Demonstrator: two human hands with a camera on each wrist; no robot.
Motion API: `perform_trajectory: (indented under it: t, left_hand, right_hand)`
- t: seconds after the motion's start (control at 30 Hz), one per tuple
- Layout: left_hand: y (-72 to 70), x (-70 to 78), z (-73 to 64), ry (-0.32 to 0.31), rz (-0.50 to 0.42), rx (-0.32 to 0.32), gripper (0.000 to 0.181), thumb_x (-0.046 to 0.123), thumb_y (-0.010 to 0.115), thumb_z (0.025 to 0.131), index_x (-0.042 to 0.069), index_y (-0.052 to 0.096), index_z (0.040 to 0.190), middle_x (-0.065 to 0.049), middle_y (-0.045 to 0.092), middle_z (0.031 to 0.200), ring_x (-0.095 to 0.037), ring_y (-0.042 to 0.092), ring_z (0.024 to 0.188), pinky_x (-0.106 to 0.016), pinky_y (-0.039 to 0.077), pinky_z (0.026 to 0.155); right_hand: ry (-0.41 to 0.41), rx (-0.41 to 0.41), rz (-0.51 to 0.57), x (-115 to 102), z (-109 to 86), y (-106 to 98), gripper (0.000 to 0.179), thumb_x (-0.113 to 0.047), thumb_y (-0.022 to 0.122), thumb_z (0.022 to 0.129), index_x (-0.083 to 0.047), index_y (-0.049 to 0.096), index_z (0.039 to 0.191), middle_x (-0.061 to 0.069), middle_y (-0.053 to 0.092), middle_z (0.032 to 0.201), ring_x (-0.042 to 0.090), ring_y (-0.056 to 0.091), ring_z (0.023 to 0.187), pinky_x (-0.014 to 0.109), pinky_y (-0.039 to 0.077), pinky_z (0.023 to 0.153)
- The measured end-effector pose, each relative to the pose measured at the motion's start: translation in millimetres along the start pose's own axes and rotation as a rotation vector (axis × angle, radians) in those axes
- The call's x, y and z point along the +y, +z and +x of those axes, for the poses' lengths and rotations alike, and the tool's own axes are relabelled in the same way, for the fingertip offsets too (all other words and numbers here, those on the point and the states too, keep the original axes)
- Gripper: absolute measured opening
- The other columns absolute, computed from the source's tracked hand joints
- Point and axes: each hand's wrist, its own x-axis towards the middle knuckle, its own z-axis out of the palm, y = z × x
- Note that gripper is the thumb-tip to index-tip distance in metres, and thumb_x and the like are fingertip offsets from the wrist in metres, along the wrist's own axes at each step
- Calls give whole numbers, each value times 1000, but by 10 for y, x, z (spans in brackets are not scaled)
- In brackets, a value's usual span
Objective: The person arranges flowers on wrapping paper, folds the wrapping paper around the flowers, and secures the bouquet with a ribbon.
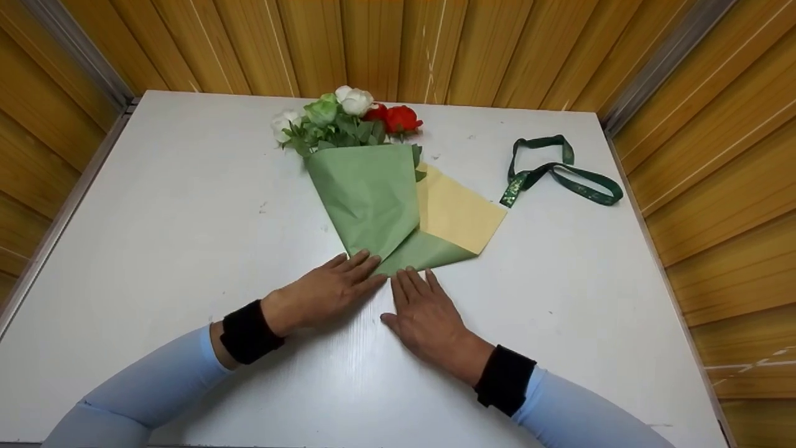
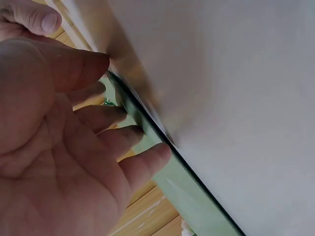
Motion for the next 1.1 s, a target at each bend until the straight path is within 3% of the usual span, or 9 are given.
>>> perform_trajectory:
  t: [0.17, 0.4, 0.5, 0.53, 0.6, 0.73, 0.83, 0.97, 1.1]
  left_hand:
    - [13, -12, 12, 1, -2, -26, 52, 17, 45, 111, 19, 41, 163, -11, 39, 169, -30, 36, 157, -50, 43, 119]
    - [-5, -10, 7, -1, -22, -37, 53, 15, 45, 111, 18, 41, 163, -13, 39, 168, -31, 35, 158, -52, 44, 118]
    - [-12, -12, -2, 2, -36, -20, 52, 14, 46, 110, 18, 43, 162, -13, 41, 167, -31, 36, 157, -54, 44, 117]
    - [-17, -13, -3, 3, -36, -10, 51, 13, 47, 110, 17, 44, 161, -12, 42, 166, -31, 38, 156, -55, 44, 117]
    - [-22, -20, 9, 4, -40, 20, 49, 11, 48, 109, 16, 47, 158, -11, 48, 162, -30, 42, 154, -58, 46, 115]
    - [-79, -50, 102, -13, -73, 54, 47, 9, 47, 109, 14, 47, 156, -7, 60, 149, -27, 53, 144, -58, 47, 113]
    - [-123, -63, 210, -30, -50, 74, 49, 9, 47, 110, 12, 46, 158, -5, 66, 138, -26, 61, 131, -51, 49, 111]
    - [-117, -62, 337, -44, 27, 130, 48, 11, 48, 110, 9, 48, 158, -6, 69, 126, -26, 66, 113, -41, 55, 100]
    - [-99, -65, 426, -70, 47, 148, 45, 12, 47, 110, 7, 51, 155, -7, 69, 122, -25, 63, 106, -35, 57, 88]
  right_hand:
    - [35, -43, 50, 175, -110, 46, 71, -44, 56, 108, 8, 45, 154, 25, 48, 159, 39, 43, 151, 61, 31, 123]
    - [218, -102, 154, 689, -350, 48, 77, -49, 47, 111, 10, 34, 159, 29, 35, 166, 45, 29, 157, 68, 18, 125]
    - [294, -109, 185, 869, -384, 4, 74, -49, 42, 113, 10, 38, 157, 30, 38, 163, 47, 32, 155, 71, 17, 123]
    - [319, -92, 209, 919, -370, -18, 70, -48, 42, 113, 10, 46, 152, 31, 47, 157, 47, 40, 150, 73, 19, 121]
    - [375, -43, 268, 1009, -306, -72, 60, -45, 46, 112, 8, 59, 137, 30, 64, 137, 47, 58, 132, 70, 36, 111]
    - [550, 16, 426, 1207, -100, -166, 64, -48, 48, 111, 13, 61, 129, 33, 70, 115, 53, 65, 109, 66, 50, 90]
    - [707, -37, 501, 1370, 51, -210, 87, -59, 41, 109, 20, 44, 144, 42, 60, 130, 58, 60, 117, 66, 49, 93]
    - [828, -134, 635, 1473, 220, -242, 102, -69, 44, 103, 21, 29, 149, 34, 72, 103, 42, 73, 91, 51, 54, 78]
    - [899, -133, 885, 1481, 315, -225, 106, -63, 62, 98, 15, 17, 153, 14, 73, 72, 21, 75, 60, 35, 59, 63]
